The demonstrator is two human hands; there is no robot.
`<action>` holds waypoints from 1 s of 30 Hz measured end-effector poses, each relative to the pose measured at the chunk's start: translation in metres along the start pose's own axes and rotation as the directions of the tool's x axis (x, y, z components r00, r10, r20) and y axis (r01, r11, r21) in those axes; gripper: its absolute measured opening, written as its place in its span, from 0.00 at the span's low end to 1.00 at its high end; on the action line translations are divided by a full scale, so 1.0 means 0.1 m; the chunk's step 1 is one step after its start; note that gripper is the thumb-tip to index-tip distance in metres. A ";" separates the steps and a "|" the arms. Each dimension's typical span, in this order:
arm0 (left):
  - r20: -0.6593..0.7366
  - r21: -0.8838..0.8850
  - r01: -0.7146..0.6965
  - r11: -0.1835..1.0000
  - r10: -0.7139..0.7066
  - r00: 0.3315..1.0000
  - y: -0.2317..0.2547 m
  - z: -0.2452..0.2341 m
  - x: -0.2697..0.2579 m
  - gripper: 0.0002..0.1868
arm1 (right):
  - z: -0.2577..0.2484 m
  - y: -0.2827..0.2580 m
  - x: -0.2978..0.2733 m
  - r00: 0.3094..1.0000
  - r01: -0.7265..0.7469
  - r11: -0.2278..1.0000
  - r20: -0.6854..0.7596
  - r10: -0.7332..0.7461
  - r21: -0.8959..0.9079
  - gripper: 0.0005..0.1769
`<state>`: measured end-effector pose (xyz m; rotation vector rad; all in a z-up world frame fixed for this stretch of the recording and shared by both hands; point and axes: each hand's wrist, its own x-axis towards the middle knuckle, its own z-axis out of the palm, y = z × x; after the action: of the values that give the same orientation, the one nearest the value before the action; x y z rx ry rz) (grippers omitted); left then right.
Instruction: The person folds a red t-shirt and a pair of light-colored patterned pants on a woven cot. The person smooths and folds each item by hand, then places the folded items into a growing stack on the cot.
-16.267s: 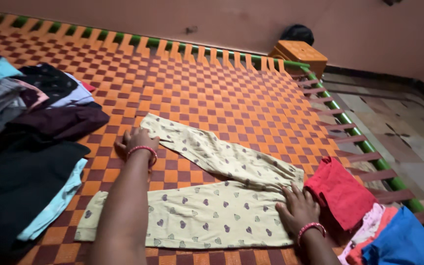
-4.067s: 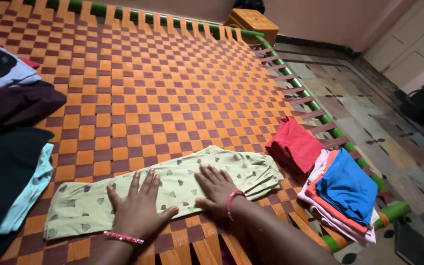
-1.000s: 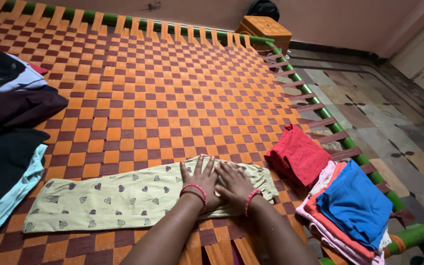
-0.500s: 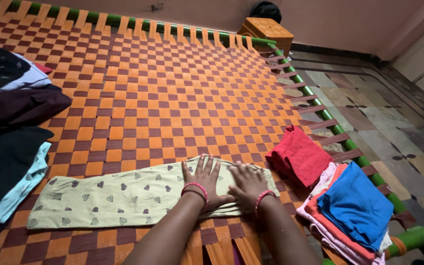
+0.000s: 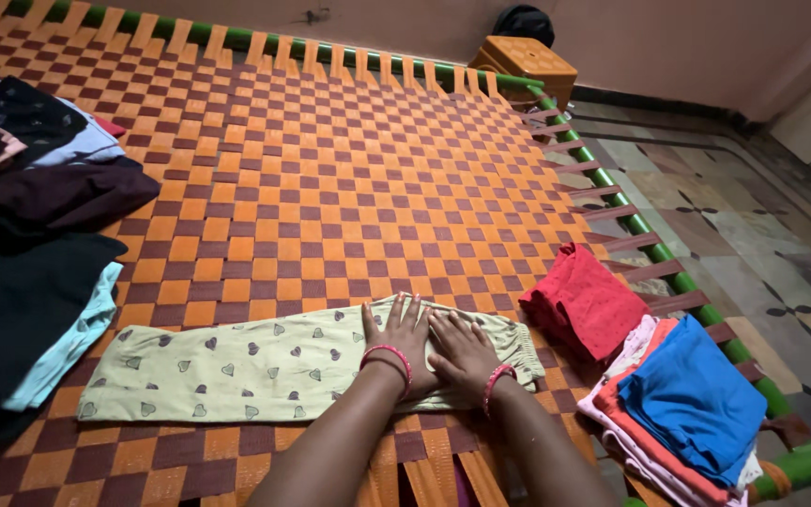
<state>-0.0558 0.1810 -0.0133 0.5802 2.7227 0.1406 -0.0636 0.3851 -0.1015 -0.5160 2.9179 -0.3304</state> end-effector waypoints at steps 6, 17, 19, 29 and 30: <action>0.126 0.043 0.042 0.998 -0.047 0.991 -0.12 -0.37 -0.20 0.54 | -0.15 -0.15 -0.03 0.997 -0.033 0.997 0.067 0.037 -0.067 0.45; -0.378 0.284 0.091 0.954 0.024 0.926 -0.23 0.50 0.39 0.44 | -0.04 -0.09 0.02 0.997 -0.047 0.994 0.052 0.052 -0.102 0.44; 0.019 0.056 -0.061 0.997 0.060 0.998 -0.15 0.40 0.12 0.44 | -0.04 -0.08 0.01 0.999 -0.033 0.993 0.027 0.036 -0.115 0.43; 0.055 0.019 -0.015 1.000 0.013 0.998 -0.08 -0.14 -0.36 0.56 | -0.76 -0.36 -0.28 0.791 -0.520 0.758 0.114 0.602 -0.394 0.47; 0.061 0.025 -0.015 1.000 0.013 0.998 -0.08 -0.13 -0.35 0.56 | -0.76 -0.34 -0.31 0.771 -0.555 0.722 0.070 0.633 -0.412 0.47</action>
<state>-0.0337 0.1592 0.0087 0.6008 2.6653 0.0905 -0.0388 0.3791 -0.0161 0.3644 2.7373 0.3523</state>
